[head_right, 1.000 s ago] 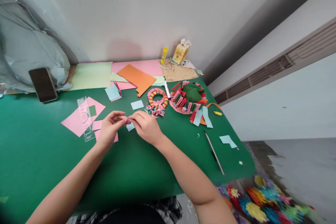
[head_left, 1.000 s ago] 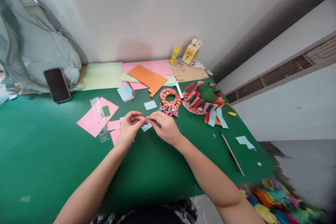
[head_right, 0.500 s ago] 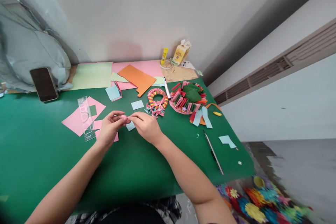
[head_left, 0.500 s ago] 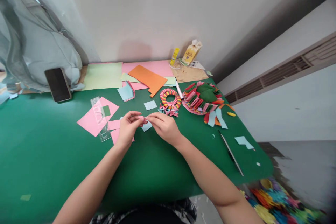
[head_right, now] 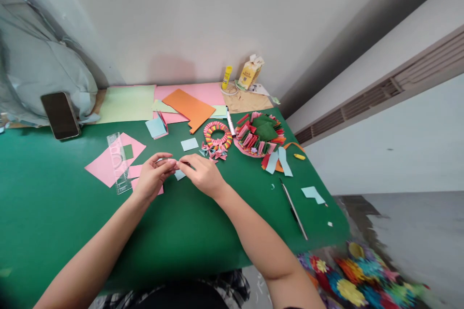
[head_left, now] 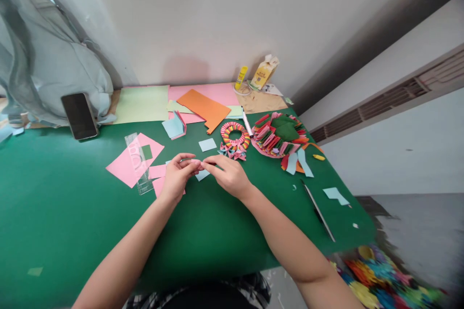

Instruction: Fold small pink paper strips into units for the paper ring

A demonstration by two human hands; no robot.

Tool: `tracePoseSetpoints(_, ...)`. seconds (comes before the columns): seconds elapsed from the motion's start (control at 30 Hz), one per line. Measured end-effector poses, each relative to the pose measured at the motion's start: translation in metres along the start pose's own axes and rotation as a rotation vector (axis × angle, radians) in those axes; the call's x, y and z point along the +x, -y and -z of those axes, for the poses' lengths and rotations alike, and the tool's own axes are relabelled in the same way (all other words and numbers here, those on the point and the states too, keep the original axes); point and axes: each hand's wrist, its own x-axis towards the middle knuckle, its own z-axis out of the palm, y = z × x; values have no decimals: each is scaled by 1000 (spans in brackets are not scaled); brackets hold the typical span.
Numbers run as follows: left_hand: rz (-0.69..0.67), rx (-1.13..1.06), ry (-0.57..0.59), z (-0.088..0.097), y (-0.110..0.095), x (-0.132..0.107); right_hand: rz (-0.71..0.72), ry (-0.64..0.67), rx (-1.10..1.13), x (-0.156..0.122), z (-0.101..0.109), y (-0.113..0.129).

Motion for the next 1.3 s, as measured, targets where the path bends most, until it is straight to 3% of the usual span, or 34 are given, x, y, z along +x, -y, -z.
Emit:
tracePoseSetpoints(0.1, -45, 30, 18, 0, 0, 0, -95, -41, 167, 2, 1, 3)
tracePoseSetpoints(0.23, -148, 95, 42, 0, 0, -2, -356, -104, 437, 7, 3, 7)
tracePoseSetpoints(0.33, -201, 138, 48, 0, 1, -2, -530, -67, 570, 7, 4, 6)
tracePoseSetpoints(0.47, -232, 169, 47, -1, 1, -2, -629, 12, 662, 6, 2, 4)
tracePoseSetpoints(0.9, -208, 168, 19, -3, 0, -4, -571, -16, 541, 5, -3, 9)
tracePoseSetpoints(1.17, -174, 112, 33, 0, -2, -2, -384, 15, 523, 7, 4, 5)
tracePoseSetpoints(1.3, -178, 120, 41, 0, -3, -2, -360, 22, 480, 6, 5, 3)
